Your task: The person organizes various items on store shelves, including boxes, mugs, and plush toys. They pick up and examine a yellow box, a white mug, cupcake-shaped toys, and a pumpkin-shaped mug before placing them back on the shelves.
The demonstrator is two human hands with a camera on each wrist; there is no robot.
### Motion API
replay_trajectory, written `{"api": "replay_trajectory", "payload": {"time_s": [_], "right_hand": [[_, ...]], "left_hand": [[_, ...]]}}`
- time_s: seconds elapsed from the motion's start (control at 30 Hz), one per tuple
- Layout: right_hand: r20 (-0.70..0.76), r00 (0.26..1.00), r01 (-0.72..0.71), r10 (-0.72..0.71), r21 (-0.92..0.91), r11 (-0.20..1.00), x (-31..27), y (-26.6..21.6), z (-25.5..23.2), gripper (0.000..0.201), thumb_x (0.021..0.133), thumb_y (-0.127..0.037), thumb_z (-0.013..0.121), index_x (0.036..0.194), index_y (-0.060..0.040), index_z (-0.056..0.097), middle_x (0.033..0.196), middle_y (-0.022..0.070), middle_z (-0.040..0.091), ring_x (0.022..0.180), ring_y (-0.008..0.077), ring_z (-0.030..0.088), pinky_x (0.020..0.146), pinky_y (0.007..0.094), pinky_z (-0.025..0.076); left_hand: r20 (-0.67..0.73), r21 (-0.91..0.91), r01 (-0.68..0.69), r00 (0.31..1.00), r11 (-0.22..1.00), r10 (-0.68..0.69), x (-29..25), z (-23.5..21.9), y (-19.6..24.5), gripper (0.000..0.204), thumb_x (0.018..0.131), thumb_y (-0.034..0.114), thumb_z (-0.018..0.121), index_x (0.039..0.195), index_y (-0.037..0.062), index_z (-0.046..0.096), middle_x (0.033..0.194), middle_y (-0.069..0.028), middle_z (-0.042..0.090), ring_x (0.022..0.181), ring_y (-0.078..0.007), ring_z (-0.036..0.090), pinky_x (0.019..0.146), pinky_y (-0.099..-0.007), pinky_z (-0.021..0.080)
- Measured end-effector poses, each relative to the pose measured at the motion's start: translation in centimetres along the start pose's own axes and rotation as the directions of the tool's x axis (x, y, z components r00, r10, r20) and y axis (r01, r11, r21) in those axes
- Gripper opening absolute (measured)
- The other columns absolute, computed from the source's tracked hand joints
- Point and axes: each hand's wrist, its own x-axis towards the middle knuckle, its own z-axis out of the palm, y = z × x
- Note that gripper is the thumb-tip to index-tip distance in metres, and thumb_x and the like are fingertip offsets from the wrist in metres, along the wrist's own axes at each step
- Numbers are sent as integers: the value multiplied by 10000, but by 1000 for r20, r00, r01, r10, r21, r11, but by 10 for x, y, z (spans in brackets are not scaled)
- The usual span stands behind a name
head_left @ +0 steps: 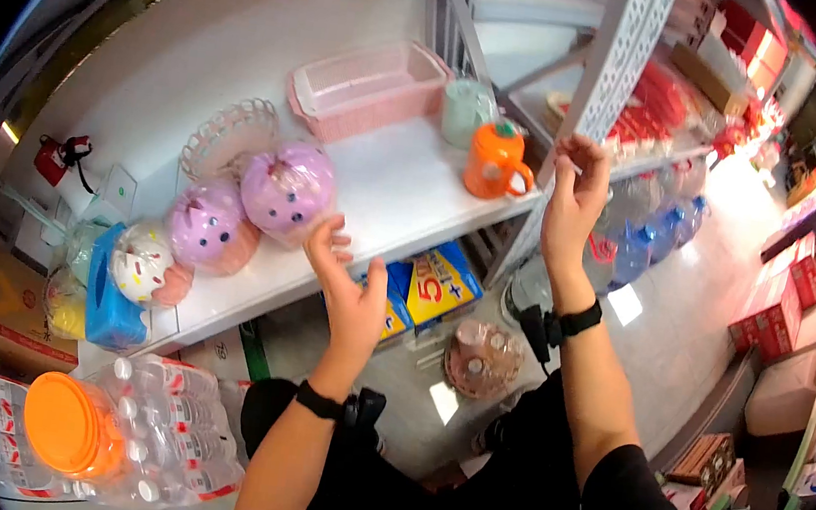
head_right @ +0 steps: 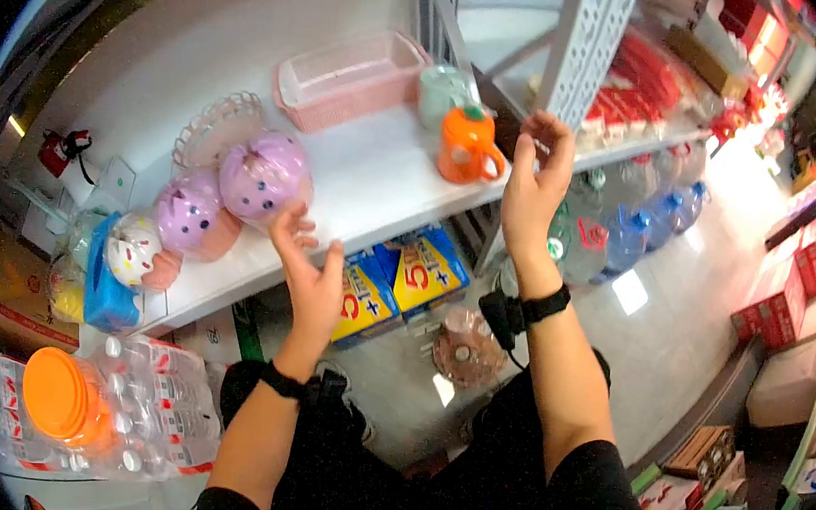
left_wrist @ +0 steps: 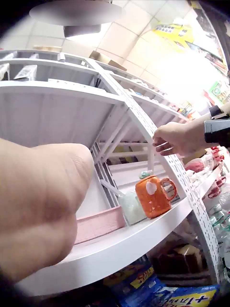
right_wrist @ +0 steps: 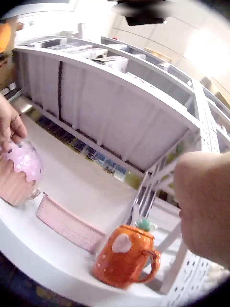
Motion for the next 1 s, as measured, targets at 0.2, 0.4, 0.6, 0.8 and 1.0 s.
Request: {"api": "replay_trajectory", "payload": {"time_s": [0.2,0.4,0.6,0.8,1.0], "right_hand": [[43,999,12,-10,-68,998,-48,22,-65,218,1025,-29,646,1240,-8,623,1095,93,705,999,176,679,905,320,539],[342,862,-335,373,-168,927,-77,40,-127,408,986,-105,706,1353,-18,551,1099,98,684,921,145,653,780,300,550],[481,699,24,529,-755,656,-78,73,-182,596,941,-215,730,1447,-9,490,1236,242,715,1119,418,709,959,486,570],[421,692,-4,586,-810,586,-52,66,-182,378,936,-230,647,1234,2,634,1079,263,752,1029,455,726,901,540,588],[466,693,54,550,-794,605,-46,74,-181,269,913,-229,661,1049,1,690,995,252,759,960,445,748,839,542,606]], "left_hand": [[151,-145,45,988,988,-23,-2,46,11,463,920,-77,622,1365,7,522,1295,-109,579,997,-151,572,866,-288,471],[649,-11,20,761,1000,-8,-52,99,-1,260,968,-3,646,1222,54,648,1044,-59,668,820,-148,610,710,-279,461],[901,351,-176,332,920,-280,-164,182,-108,656,862,249,820,1410,2,556,1390,-218,642,1298,-404,616,1090,-473,512],[908,403,-404,288,821,-303,-228,244,-167,773,804,283,873,1450,39,527,1474,-202,590,1392,-404,526,1166,-467,452],[914,367,-466,340,805,-221,-261,278,-203,886,731,295,939,1463,54,501,1430,-213,598,1384,-400,512,1183,-555,383]]}}
